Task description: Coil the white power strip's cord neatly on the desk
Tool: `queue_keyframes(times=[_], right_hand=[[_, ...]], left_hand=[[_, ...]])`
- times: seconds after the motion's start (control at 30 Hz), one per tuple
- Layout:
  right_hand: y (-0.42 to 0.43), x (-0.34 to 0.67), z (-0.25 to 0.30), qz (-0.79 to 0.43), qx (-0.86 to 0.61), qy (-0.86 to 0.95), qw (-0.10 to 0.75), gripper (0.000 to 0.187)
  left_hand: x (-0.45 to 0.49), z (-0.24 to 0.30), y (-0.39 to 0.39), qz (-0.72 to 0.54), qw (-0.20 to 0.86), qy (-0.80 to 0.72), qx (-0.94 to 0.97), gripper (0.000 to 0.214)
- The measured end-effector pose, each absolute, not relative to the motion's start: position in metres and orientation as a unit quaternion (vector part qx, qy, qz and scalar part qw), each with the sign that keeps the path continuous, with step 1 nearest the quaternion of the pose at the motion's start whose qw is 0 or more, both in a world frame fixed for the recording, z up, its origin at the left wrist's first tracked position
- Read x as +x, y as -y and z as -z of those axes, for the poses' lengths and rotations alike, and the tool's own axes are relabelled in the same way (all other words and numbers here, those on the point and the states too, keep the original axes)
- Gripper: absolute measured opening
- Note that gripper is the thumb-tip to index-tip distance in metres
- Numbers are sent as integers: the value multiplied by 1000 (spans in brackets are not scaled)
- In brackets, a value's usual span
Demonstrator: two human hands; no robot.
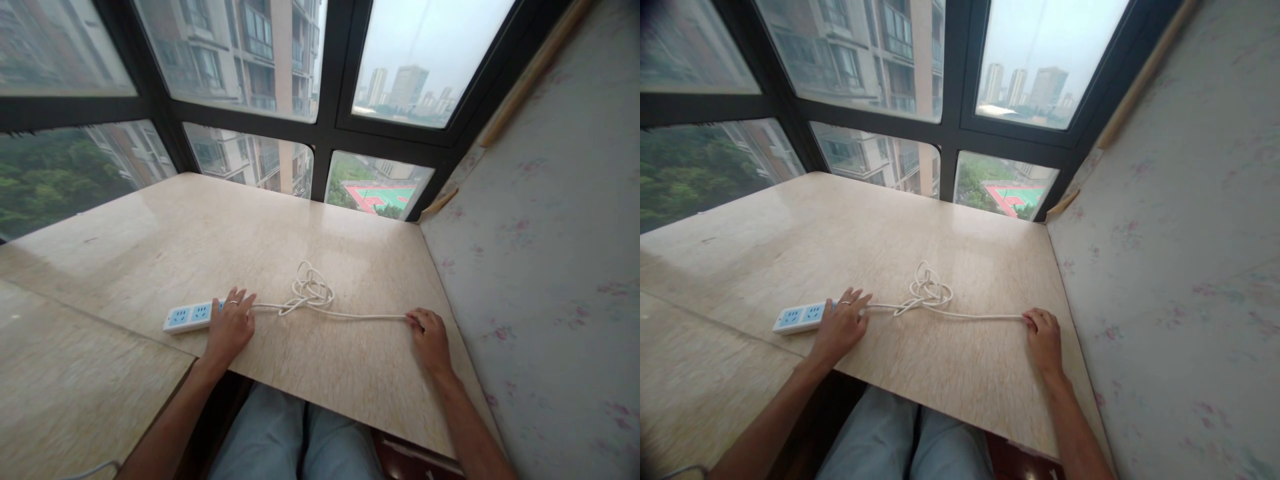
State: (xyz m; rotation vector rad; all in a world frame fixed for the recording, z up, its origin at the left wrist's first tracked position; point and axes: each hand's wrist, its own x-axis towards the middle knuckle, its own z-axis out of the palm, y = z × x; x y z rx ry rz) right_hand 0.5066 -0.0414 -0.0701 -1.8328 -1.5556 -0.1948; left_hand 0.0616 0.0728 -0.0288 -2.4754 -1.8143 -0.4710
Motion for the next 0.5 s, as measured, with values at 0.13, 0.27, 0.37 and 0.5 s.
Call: queue_keyframes(times=[0.13, 0.27, 0.37, 0.5], right_hand=[[42, 500, 70, 85, -692, 629, 344, 27], [46, 489, 66, 130, -674, 645, 336, 24], [51, 468, 61, 150, -655, 655, 347, 20], [59, 419, 54, 99, -607, 690, 381, 19]], left_hand=[[77, 28, -73, 227, -55, 514, -825, 51], [102, 21, -72, 304, -127, 433, -839, 42], [120, 15, -72, 296, -191, 429, -832, 38], [133, 11, -68, 283, -236, 434, -822, 35]])
